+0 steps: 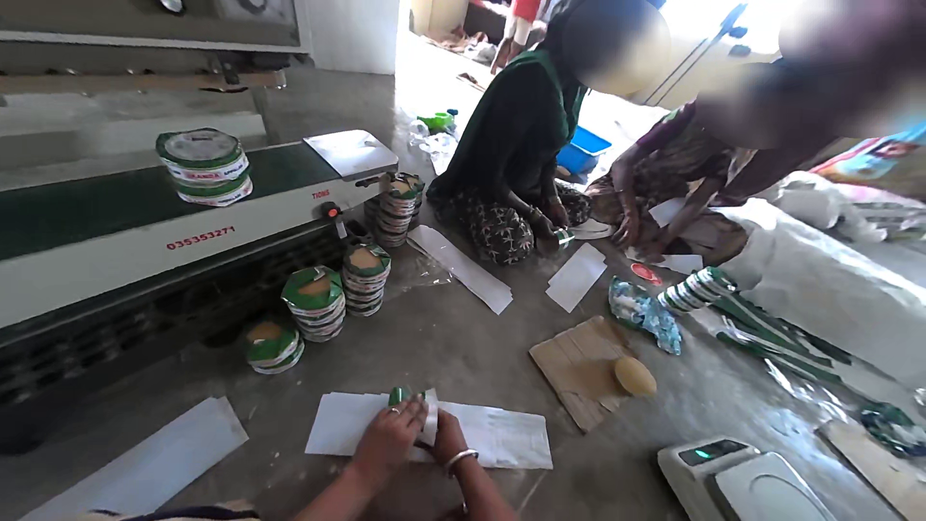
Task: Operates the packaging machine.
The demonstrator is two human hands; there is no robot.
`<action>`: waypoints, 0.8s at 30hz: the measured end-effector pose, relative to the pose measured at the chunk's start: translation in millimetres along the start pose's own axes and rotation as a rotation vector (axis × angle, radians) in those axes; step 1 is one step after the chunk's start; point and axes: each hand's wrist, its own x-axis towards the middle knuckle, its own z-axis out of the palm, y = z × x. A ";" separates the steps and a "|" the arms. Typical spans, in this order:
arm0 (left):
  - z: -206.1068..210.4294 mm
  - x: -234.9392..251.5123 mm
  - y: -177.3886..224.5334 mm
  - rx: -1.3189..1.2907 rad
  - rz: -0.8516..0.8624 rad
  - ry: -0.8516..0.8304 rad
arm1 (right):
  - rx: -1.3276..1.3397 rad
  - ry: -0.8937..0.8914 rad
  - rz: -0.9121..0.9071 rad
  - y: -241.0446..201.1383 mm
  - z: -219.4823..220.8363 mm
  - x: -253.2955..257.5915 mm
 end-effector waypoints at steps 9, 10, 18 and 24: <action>-28.3 35.0 5.7 -0.065 -0.077 -0.537 | -0.156 -0.079 0.034 -6.2 -8.0 -1.7; -28.8 36.4 8.8 -0.057 -0.101 -0.552 | -0.159 -0.081 0.034 -5.5 -7.7 -0.5; -41.9 50.6 24.5 -0.001 -0.217 -0.798 | -0.237 -0.114 0.054 -10.0 -8.1 1.5; -44.2 50.7 9.3 -0.050 -0.170 -0.807 | -0.265 -0.144 0.224 -26.1 -17.3 0.2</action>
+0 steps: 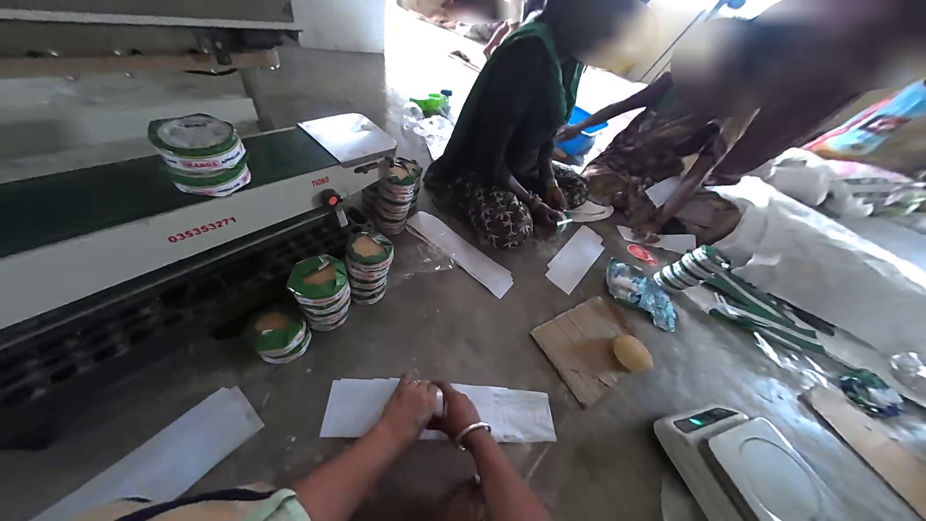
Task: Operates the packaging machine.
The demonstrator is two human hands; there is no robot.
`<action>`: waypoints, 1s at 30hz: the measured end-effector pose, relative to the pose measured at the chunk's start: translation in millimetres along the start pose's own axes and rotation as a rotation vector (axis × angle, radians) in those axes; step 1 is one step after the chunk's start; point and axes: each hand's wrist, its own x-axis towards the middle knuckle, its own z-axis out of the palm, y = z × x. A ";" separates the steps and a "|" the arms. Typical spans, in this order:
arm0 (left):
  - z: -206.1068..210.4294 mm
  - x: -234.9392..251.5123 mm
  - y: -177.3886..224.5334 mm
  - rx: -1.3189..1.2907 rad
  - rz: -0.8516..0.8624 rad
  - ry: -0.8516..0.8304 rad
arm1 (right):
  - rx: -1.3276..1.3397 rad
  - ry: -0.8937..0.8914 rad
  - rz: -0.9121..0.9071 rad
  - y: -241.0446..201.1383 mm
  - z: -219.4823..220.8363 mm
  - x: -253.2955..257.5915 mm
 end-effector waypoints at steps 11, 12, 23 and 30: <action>-1.6 -1.8 -23.3 -0.031 0.067 0.010 | 2.042 0.054 0.508 -101.9 135.1 -50.7; -2.5 -1.1 -24.4 -0.027 0.066 0.005 | 2.116 0.076 0.484 -104.9 136.8 -40.5; -21.2 -32.4 -24.3 -0.241 0.247 0.335 | 2.112 0.475 0.217 -86.5 96.5 -24.3; 10.2 -31.5 -43.0 -0.282 0.186 0.434 | 1.725 0.757 0.351 -55.4 94.2 -9.1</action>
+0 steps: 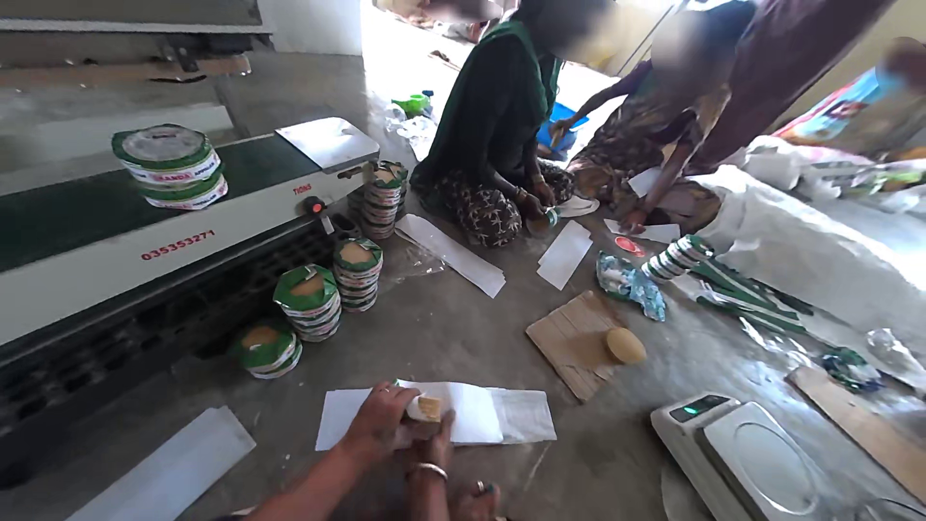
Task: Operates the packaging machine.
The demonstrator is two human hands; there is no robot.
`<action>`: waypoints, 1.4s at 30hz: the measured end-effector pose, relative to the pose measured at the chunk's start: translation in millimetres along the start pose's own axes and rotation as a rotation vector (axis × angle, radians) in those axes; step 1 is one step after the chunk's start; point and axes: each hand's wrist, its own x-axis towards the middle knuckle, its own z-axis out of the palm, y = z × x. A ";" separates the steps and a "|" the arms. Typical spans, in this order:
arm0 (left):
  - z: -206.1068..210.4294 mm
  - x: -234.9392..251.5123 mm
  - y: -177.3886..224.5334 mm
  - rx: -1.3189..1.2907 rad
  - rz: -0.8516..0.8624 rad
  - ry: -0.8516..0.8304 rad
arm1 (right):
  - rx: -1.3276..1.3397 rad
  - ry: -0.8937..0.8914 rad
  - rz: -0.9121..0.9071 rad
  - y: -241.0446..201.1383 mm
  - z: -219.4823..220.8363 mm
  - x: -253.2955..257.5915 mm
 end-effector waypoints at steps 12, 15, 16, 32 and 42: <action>12.9 5.8 -11.3 0.008 -0.096 -0.174 | -0.288 0.169 -0.260 3.0 -3.9 -6.8; 16.7 7.5 -11.5 0.026 -0.054 -0.142 | -0.237 0.134 -0.371 -9.5 0.6 -28.9; 17.6 8.2 -11.3 0.032 -0.040 -0.140 | -0.252 0.145 -0.395 -10.6 1.6 -33.1; 26.9 27.8 -11.9 0.018 0.046 -0.229 | -0.701 -0.002 -0.946 28.1 -26.2 -2.7; 24.8 17.1 -23.3 -0.106 -0.033 -0.140 | -1.003 -0.116 -1.383 25.5 -39.8 12.2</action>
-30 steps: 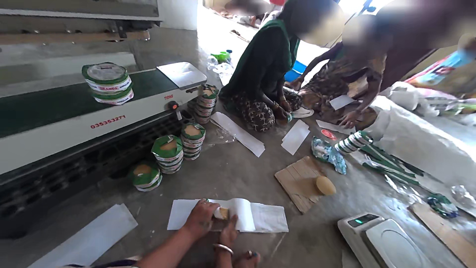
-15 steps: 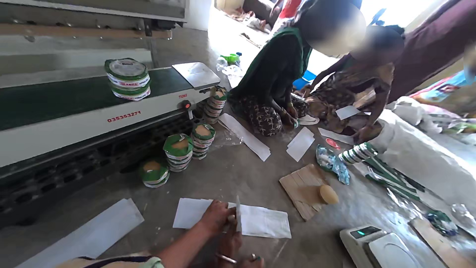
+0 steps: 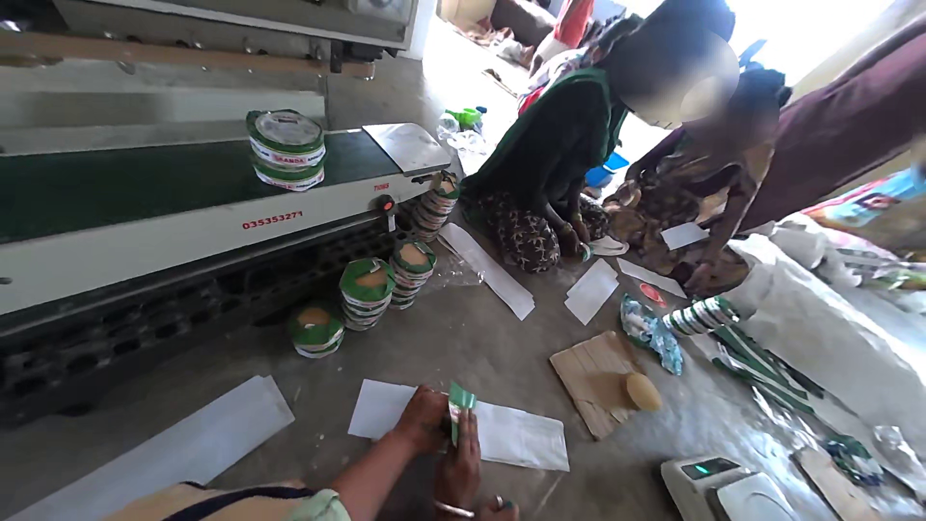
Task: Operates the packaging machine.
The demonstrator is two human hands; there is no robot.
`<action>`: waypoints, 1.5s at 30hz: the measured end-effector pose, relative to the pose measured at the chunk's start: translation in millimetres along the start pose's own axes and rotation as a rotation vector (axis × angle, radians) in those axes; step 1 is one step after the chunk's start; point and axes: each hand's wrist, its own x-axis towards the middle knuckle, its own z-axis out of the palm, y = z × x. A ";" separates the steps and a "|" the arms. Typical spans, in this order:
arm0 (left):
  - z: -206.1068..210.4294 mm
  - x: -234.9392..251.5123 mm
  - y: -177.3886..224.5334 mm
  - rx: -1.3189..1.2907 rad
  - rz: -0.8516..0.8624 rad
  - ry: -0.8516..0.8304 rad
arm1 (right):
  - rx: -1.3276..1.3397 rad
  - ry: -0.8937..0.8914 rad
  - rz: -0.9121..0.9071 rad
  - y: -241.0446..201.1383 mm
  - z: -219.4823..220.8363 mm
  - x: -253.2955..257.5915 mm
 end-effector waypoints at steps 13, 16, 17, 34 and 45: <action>2.3 -0.6 -11.6 -0.265 -0.135 0.058 | -0.235 -0.699 -0.113 -16.6 -64.8 86.2; 2.0 0.4 -14.6 -0.266 -0.084 0.057 | -0.234 -0.873 -0.093 -13.5 -66.9 106.3; 0.0 0.5 -13.9 -0.257 -0.073 0.044 | -0.255 -0.924 -0.093 -13.2 -66.5 111.3; -31.9 -18.8 2.2 -0.279 -0.278 -0.011 | -0.276 -0.912 -0.026 -13.2 -60.6 111.8; 45.8 -113.0 39.0 -1.046 -0.647 0.284 | -0.365 -0.821 0.427 -73.3 -96.4 27.9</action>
